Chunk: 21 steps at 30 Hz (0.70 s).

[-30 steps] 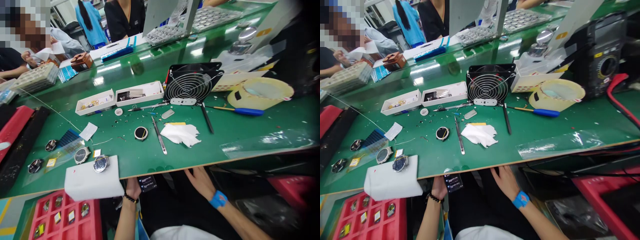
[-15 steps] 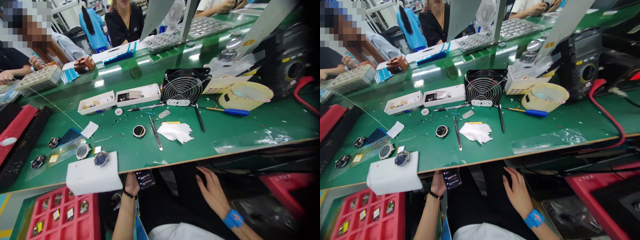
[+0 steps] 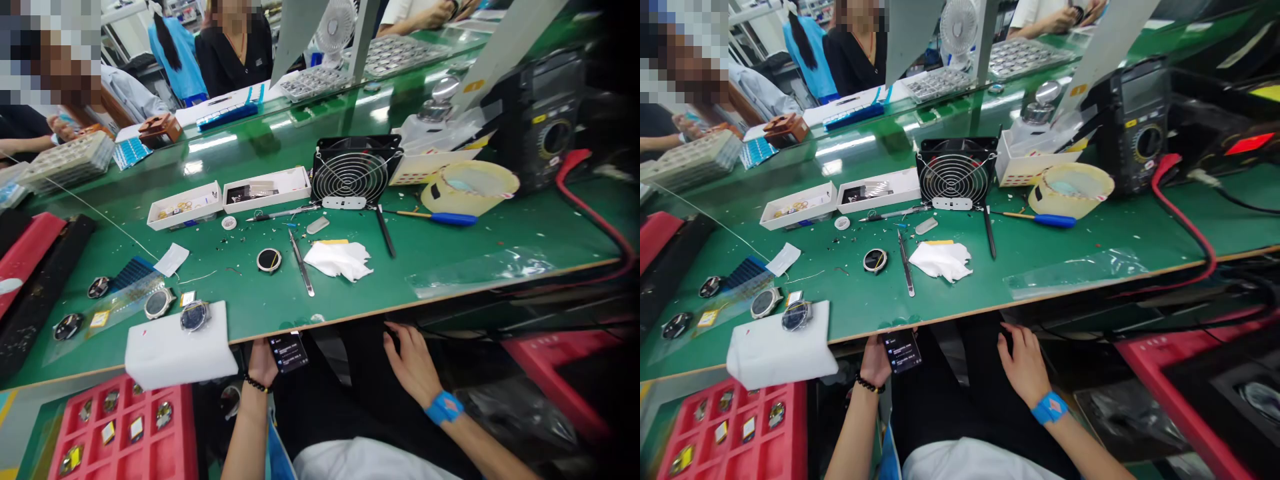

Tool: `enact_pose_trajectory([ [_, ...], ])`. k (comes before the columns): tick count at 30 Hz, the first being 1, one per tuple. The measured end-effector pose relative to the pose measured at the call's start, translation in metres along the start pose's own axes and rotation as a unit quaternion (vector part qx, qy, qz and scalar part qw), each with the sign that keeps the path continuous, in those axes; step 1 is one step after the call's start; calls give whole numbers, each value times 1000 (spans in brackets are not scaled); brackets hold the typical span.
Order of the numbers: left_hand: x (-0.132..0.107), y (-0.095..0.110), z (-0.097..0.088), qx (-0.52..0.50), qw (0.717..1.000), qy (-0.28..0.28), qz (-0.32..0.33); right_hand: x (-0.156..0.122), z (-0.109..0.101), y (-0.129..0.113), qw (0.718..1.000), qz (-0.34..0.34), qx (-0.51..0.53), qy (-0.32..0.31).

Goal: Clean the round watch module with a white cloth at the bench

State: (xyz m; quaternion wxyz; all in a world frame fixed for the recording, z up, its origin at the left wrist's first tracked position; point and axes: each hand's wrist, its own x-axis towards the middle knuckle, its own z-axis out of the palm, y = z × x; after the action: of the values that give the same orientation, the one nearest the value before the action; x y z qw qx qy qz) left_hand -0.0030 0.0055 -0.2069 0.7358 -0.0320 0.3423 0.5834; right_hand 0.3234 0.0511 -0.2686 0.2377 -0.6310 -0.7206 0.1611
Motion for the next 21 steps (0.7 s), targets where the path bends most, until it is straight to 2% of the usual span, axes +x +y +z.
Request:
enact_pose_trajectory([
  [11,-2,1,3,0,1000,-4,-18,10,2,-2,1000,-1,18,-3],
  [21,0,-1,0,-2,1000,-7,-8,8,2,1,1000,-2,27,-8],
])
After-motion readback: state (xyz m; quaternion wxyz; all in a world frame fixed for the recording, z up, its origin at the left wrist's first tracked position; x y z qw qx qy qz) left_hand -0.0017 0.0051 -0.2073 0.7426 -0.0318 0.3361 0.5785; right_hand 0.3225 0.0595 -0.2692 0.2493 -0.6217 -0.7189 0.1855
